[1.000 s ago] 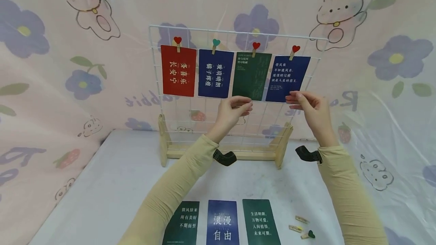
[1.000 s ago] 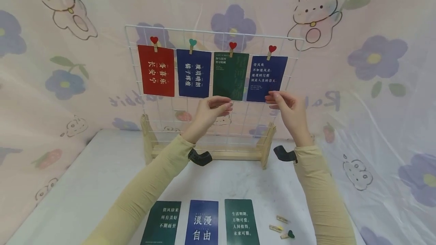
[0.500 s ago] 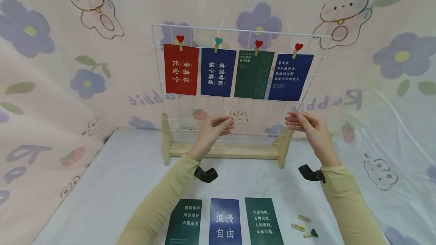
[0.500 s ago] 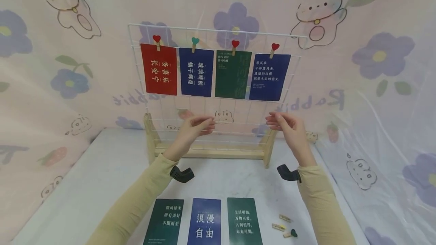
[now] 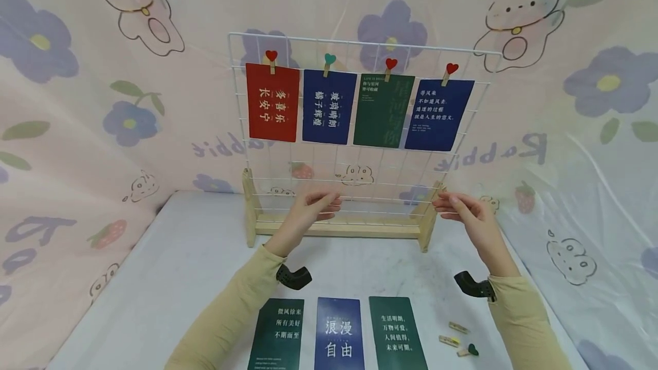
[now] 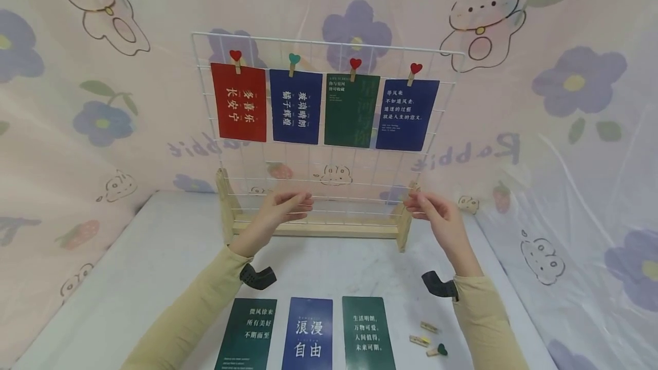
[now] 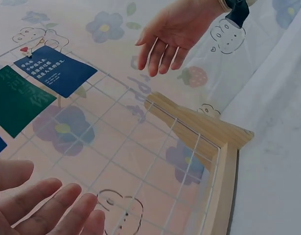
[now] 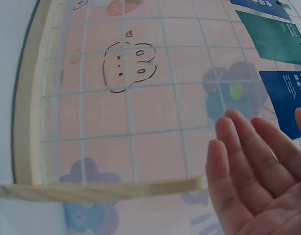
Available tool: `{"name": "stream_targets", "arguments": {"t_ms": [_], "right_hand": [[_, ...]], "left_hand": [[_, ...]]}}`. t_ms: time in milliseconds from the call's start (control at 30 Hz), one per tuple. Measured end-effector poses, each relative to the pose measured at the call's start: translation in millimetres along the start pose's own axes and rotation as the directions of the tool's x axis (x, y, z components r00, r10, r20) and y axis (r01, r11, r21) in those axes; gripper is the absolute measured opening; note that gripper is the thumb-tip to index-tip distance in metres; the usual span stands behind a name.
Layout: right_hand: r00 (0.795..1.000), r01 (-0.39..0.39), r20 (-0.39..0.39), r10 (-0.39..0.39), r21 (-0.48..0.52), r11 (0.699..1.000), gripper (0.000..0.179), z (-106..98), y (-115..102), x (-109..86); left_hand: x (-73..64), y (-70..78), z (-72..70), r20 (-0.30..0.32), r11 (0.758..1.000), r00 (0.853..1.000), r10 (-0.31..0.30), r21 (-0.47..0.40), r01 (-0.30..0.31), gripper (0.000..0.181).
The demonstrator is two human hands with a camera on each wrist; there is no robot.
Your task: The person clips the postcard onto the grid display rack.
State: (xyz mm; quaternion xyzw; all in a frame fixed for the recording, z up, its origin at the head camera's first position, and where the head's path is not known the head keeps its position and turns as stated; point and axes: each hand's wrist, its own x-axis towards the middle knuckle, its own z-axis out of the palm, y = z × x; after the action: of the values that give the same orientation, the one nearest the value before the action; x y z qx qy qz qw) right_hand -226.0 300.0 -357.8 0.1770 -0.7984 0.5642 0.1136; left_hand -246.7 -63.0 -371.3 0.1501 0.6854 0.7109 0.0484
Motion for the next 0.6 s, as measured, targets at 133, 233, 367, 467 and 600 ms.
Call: {"name": "stream_targets", "arguments": {"t_ms": [133,233,367,467,600], "right_hand": [[1.0,-0.016,0.014,0.016,-0.037,0.999,0.039,-4,10,-13.9],[0.999,-0.044,0.018,0.045,-0.045,0.998,0.037,-7,17,-25.0],[0.995,-0.1,0.022,0.101,-0.048,0.994,0.039,-10,26,-39.3],[0.991,-0.127,0.034,0.13,-0.065,0.99,0.04,-12,33,-47.5],[0.985,-0.16,0.056,0.165,-0.091,0.983,0.041,-14,39,-56.3]], "left_hand": [[-9.4,-10.0,-13.1,0.008,0.999,0.998,-0.055,0.004,0.054,0.033],[-17.8,-19.5,-24.4,0.009,0.995,0.995,-0.101,-0.008,0.101,0.035],[-31.9,-32.3,-37.9,0.004,0.99,0.99,-0.14,0.005,0.14,0.037],[-42.3,-39.3,-46.5,-0.001,0.988,0.988,-0.151,0.005,0.151,0.036],[-53.2,-45.8,-57.0,0.005,0.983,0.983,-0.183,-0.013,0.184,0.037]]}}
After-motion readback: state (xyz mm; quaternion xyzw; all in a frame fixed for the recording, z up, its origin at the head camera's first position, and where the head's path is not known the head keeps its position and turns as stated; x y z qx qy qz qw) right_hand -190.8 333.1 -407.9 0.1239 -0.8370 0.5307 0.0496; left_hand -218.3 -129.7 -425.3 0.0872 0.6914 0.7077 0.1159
